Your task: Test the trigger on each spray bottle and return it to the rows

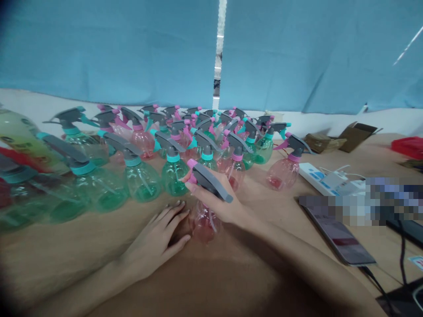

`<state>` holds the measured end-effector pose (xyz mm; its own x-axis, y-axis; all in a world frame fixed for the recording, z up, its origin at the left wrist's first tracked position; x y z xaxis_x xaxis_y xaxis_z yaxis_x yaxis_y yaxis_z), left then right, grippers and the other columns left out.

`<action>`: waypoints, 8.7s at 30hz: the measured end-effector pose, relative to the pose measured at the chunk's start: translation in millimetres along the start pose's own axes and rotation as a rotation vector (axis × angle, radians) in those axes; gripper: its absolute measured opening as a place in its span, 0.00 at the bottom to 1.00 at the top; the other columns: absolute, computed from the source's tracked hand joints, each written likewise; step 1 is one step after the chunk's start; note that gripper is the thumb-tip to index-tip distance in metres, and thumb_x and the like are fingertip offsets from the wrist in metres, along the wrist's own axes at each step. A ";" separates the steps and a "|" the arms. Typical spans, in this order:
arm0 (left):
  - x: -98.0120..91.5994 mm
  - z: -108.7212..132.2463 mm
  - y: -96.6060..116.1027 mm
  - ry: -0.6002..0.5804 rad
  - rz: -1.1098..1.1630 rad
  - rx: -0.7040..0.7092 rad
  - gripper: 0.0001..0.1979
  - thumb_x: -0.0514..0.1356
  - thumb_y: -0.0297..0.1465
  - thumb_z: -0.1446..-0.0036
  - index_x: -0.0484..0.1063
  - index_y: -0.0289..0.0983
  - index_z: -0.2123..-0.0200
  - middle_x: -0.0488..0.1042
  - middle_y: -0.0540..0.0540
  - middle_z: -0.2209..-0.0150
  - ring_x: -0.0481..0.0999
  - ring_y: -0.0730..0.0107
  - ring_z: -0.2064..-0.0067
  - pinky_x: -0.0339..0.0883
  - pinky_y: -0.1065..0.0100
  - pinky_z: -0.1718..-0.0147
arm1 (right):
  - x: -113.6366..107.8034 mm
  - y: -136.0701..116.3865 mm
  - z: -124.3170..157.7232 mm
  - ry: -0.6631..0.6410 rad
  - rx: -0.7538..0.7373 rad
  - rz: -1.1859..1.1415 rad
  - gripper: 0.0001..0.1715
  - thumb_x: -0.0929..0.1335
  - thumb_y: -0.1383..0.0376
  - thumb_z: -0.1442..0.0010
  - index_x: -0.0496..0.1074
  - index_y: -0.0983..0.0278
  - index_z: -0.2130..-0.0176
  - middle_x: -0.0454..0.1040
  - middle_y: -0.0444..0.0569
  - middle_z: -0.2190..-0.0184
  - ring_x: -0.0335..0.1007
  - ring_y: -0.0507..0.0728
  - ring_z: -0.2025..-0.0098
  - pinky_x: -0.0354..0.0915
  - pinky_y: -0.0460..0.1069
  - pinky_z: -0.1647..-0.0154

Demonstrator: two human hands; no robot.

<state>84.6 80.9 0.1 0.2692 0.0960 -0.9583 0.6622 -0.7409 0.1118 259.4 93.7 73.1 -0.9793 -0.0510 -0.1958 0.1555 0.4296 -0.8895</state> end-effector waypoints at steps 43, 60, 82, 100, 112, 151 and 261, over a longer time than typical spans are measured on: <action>-3.2 -1.7 0.8 0.021 -0.003 0.009 0.23 0.53 0.39 0.36 0.63 0.30 0.44 0.65 0.34 0.42 0.63 0.50 0.41 0.58 0.50 0.45 | 2.6 -10.5 1.9 0.107 -0.062 -0.037 0.26 0.72 0.51 0.52 0.74 0.55 0.53 0.78 0.47 0.65 0.73 0.59 0.60 0.69 0.57 0.58; -2.2 -2.3 -1.6 0.063 -0.023 0.038 0.22 0.51 0.40 0.36 0.63 0.32 0.44 0.65 0.35 0.42 0.64 0.51 0.42 0.59 0.50 0.45 | -9.3 -8.6 38.7 0.041 -0.112 0.382 0.27 0.73 0.58 0.50 0.70 0.60 0.51 0.75 0.51 0.54 0.70 0.64 0.50 0.64 0.61 0.48; 13.7 -28.3 32.6 0.057 0.016 0.124 0.21 0.50 0.39 0.35 0.63 0.35 0.44 0.64 0.37 0.41 0.62 0.52 0.40 0.58 0.49 0.44 | -149.7 25.9 67.8 0.378 -0.101 0.831 0.25 0.68 0.48 0.46 0.68 0.64 0.57 0.72 0.57 0.57 0.67 0.65 0.53 0.64 0.59 0.52; 43.0 -105.1 83.6 -0.001 0.032 0.218 0.21 0.53 0.35 0.37 0.62 0.33 0.43 0.64 0.36 0.41 0.62 0.51 0.40 0.59 0.49 0.45 | -164.0 47.3 -1.7 0.491 -0.024 0.807 0.31 0.71 0.56 0.46 0.63 0.69 0.49 0.74 0.62 0.55 0.72 0.69 0.52 0.66 0.60 0.54; 49.6 -132.4 93.5 0.003 0.130 0.256 0.21 0.52 0.36 0.37 0.63 0.34 0.43 0.66 0.36 0.42 0.63 0.52 0.40 0.58 0.49 0.44 | -188.2 33.8 24.2 0.535 0.013 0.672 0.22 0.68 0.55 0.43 0.68 0.66 0.53 0.74 0.58 0.54 0.73 0.61 0.54 0.69 0.56 0.55; 12.6 -83.5 90.1 0.175 0.524 0.045 0.37 0.61 0.39 0.46 0.46 0.39 0.38 0.59 0.36 0.40 0.61 0.50 0.39 0.56 0.46 0.44 | -104.8 -33.4 70.2 0.323 0.006 0.365 0.16 0.70 0.58 0.44 0.73 0.61 0.56 0.78 0.48 0.60 0.74 0.59 0.58 0.67 0.54 0.55; -7.4 10.6 -7.8 0.028 0.001 0.021 0.24 0.52 0.42 0.37 0.64 0.32 0.44 0.66 0.35 0.42 0.63 0.50 0.41 0.59 0.50 0.45 | 26.6 -10.5 -10.4 -0.059 -0.096 0.006 0.12 0.66 0.55 0.39 0.70 0.59 0.59 0.73 0.45 0.64 0.70 0.55 0.59 0.65 0.52 0.56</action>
<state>70.0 78.8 3.5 0.2896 0.1140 -0.9503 0.6476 -0.7545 0.1068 230.3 97.1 81.6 -0.9688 -0.0998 -0.2269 0.1450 0.5142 -0.8453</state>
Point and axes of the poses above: each hand's wrist, its own z-axis away from the middle knuckle, its own x-axis out of the palm, y = z × x, the point moved 4 cm from there along -z, towards the middle knuckle
